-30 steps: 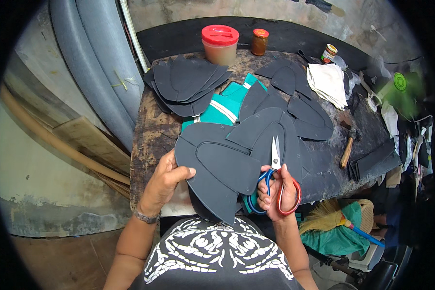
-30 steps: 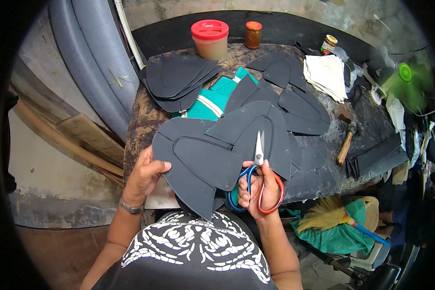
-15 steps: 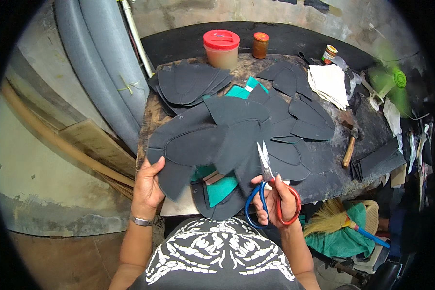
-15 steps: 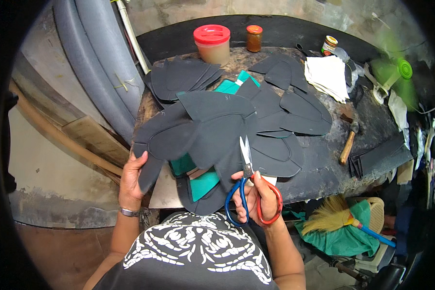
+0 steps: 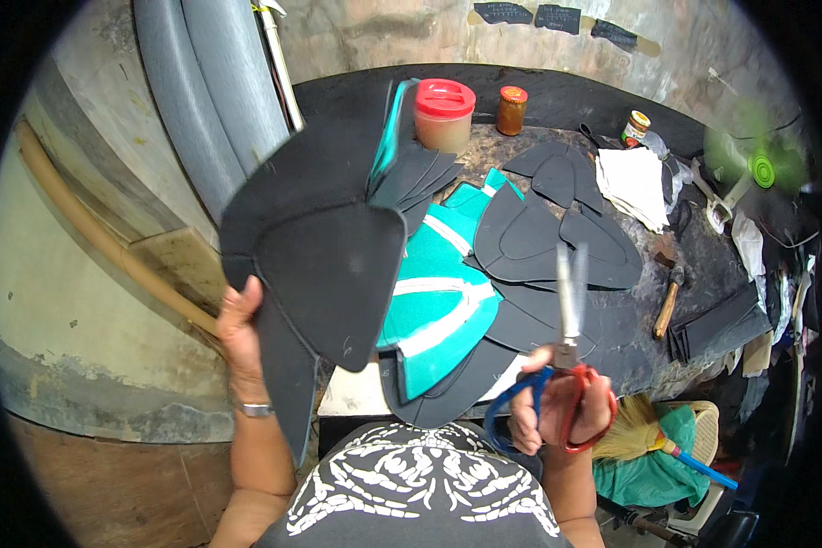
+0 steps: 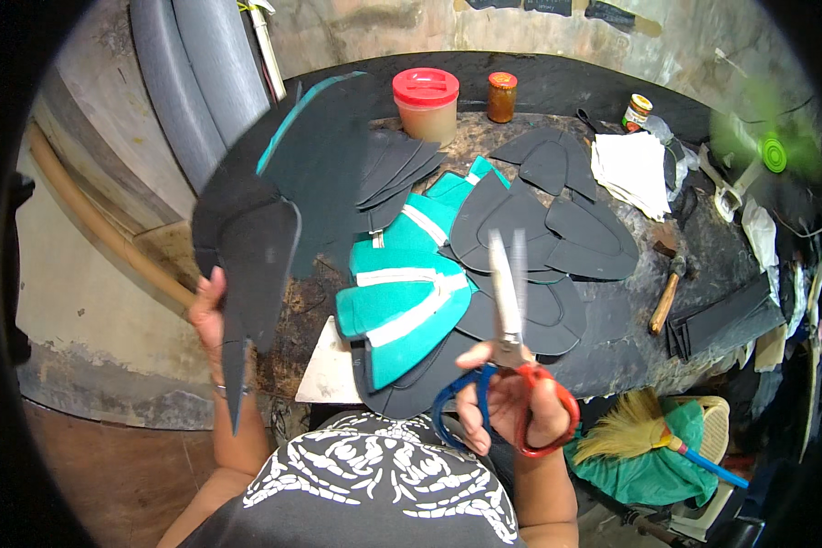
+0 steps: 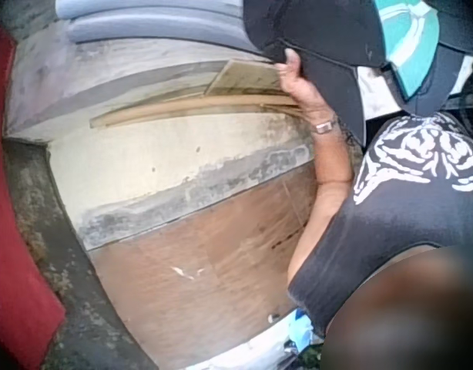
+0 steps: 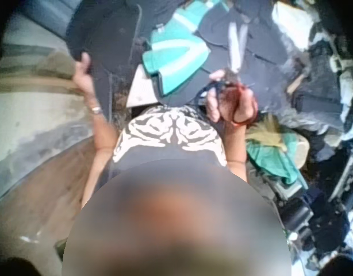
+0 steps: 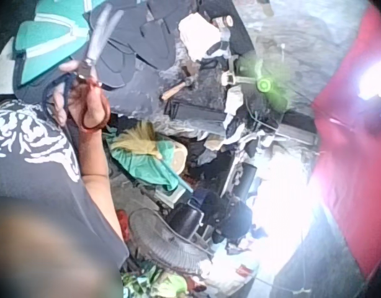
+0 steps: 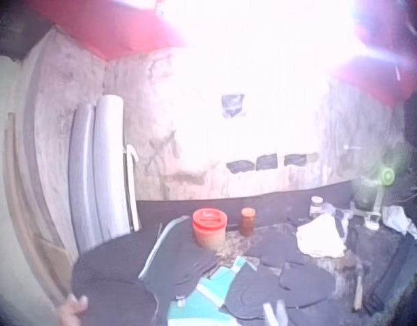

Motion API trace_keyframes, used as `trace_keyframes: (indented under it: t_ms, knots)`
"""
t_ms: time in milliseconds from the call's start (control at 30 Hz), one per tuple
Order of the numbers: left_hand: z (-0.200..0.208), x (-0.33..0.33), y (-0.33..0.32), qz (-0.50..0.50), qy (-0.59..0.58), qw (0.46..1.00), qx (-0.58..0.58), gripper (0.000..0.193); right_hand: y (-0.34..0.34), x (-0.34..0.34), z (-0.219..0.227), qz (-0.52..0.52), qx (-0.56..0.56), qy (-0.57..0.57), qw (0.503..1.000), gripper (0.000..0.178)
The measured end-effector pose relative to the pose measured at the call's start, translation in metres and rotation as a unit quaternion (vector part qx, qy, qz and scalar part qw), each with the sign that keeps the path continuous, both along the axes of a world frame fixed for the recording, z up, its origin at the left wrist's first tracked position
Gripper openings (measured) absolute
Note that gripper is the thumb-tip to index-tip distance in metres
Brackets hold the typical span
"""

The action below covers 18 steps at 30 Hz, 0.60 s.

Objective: The person uses shears to cut black and green foam pieces on a workbench. They repeatedly pick up pieces, trim edges, and place the cut pieces into separate stacks on the table.

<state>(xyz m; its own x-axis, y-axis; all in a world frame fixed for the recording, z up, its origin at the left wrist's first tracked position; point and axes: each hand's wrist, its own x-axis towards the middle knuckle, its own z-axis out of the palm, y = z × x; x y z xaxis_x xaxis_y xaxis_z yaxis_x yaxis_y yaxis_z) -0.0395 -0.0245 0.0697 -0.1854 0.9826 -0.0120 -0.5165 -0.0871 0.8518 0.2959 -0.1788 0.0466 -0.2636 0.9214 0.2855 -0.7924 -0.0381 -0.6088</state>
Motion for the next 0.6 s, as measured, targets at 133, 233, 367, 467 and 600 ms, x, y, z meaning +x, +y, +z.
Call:
trace_keyframes:
  t_ms: [133,233,367,467,600]
  knots:
    - [0.061,0.024,-0.011,-0.182,0.063,0.973,0.125,0.042,-0.007,0.004,0.008,-0.121,0.077,0.116,0.983,0.076]
    - [0.047,0.061,-0.019,-0.275,0.155,0.947,0.05,0.051,-0.021,0.012,0.013,-0.251,-0.013,0.087,0.964,0.067]
    - [-0.033,0.095,-0.009,-0.383,-0.081,0.904,-0.174,0.04,-0.036,0.03,0.002,-0.237,-0.211,0.041,0.948,0.065]
    - [-0.071,0.08,-0.008,-0.384,-0.223,0.862,-0.242,0.031,-0.044,0.033,-0.017,-0.113,-0.268,0.034,0.956,0.065]
    - [-0.082,0.064,-0.006,-0.344,-0.325,0.837,-0.274,0.02,-0.046,0.028,-0.028,-0.011,-0.274,-0.021,0.961,0.071]
